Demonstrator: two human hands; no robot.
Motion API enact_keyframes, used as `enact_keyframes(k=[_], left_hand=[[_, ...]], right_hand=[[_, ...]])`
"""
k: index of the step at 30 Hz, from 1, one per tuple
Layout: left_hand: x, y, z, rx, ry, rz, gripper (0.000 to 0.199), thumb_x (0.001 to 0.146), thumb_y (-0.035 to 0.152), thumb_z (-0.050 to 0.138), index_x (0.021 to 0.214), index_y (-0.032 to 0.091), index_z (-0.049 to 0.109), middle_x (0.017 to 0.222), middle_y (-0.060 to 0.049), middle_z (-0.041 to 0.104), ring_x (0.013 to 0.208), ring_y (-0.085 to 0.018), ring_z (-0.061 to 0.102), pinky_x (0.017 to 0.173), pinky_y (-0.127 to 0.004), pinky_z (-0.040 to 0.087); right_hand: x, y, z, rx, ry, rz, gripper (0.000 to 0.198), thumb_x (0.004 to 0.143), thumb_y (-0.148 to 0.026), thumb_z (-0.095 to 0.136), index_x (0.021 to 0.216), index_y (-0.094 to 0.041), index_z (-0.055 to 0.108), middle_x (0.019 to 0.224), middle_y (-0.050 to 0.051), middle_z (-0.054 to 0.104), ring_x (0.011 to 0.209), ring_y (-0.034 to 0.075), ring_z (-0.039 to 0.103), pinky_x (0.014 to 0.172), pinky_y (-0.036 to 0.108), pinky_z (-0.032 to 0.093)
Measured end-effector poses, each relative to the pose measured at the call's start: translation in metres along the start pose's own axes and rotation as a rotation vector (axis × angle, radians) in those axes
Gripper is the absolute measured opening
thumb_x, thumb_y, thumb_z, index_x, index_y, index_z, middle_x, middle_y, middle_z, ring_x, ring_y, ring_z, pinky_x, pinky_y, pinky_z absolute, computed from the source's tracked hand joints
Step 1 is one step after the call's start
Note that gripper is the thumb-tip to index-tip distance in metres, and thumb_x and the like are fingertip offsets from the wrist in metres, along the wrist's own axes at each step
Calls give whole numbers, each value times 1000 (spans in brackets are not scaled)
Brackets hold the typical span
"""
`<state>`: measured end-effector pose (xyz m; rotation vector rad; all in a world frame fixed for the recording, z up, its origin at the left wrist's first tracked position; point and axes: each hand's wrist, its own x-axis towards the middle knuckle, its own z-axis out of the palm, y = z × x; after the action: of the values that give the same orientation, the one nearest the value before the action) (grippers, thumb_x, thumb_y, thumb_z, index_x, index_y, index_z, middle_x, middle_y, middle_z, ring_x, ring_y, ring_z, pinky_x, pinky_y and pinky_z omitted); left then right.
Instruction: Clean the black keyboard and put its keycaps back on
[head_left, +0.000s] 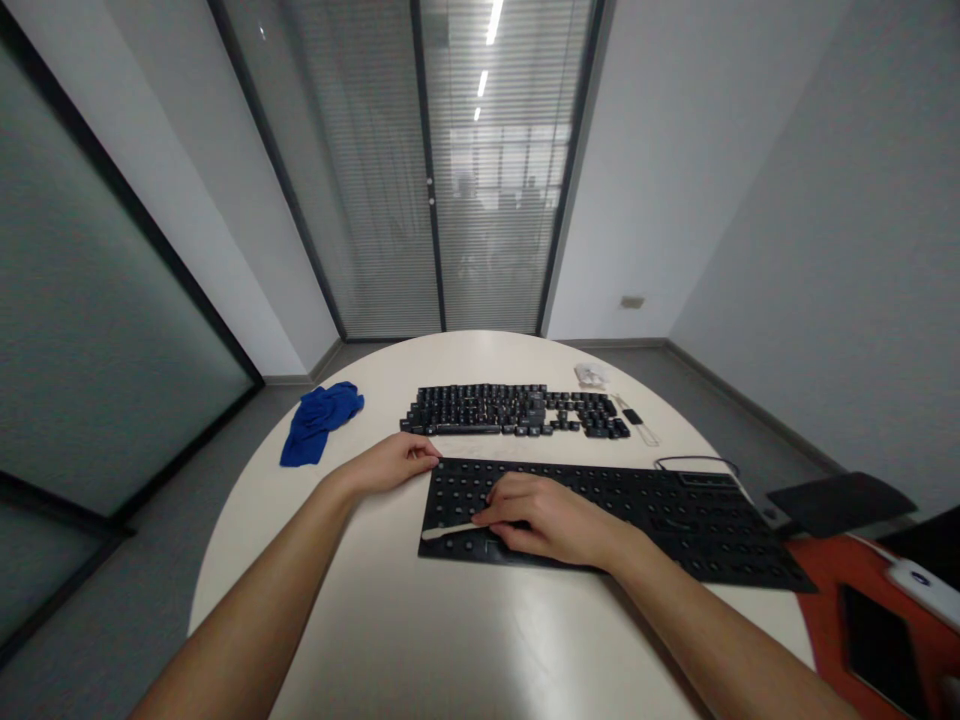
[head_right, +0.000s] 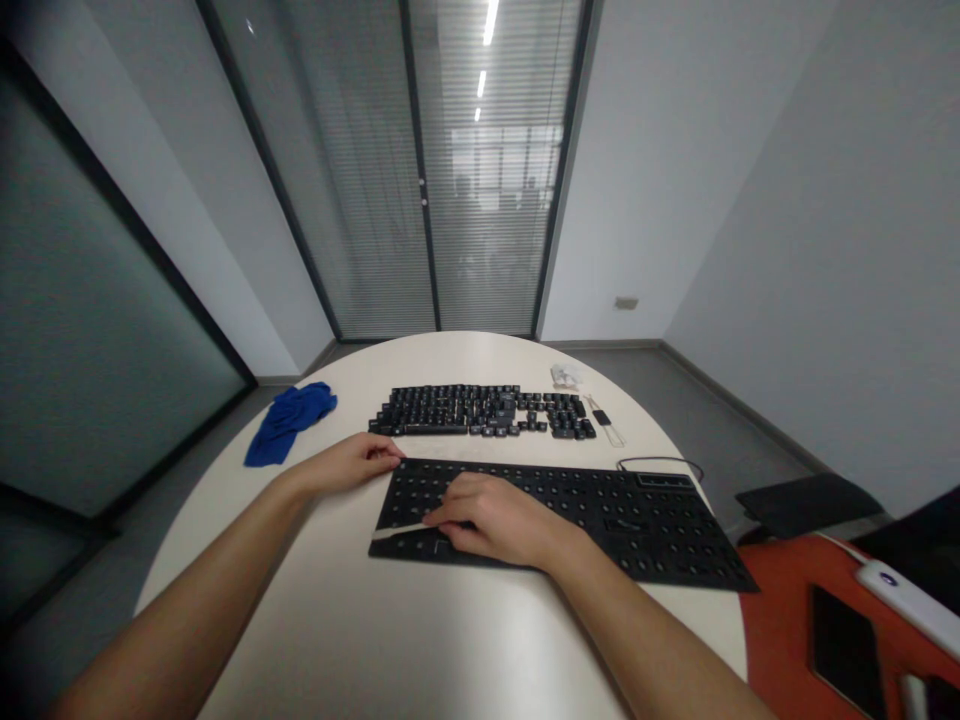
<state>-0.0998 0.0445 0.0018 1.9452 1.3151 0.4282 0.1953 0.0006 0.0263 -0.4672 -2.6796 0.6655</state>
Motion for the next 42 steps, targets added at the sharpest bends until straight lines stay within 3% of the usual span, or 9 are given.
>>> enact_keyframes(k=[42], left_hand=[[2, -9, 4, -9, -1, 0, 37, 89, 49, 58, 98, 16, 73, 77, -2, 66, 70, -17, 56, 64, -26, 40]], right_hand=[[-8, 10, -3, 21, 45, 35, 28, 86, -10, 61, 108, -19, 78, 94, 8, 76, 88, 18, 67, 82, 30, 53]])
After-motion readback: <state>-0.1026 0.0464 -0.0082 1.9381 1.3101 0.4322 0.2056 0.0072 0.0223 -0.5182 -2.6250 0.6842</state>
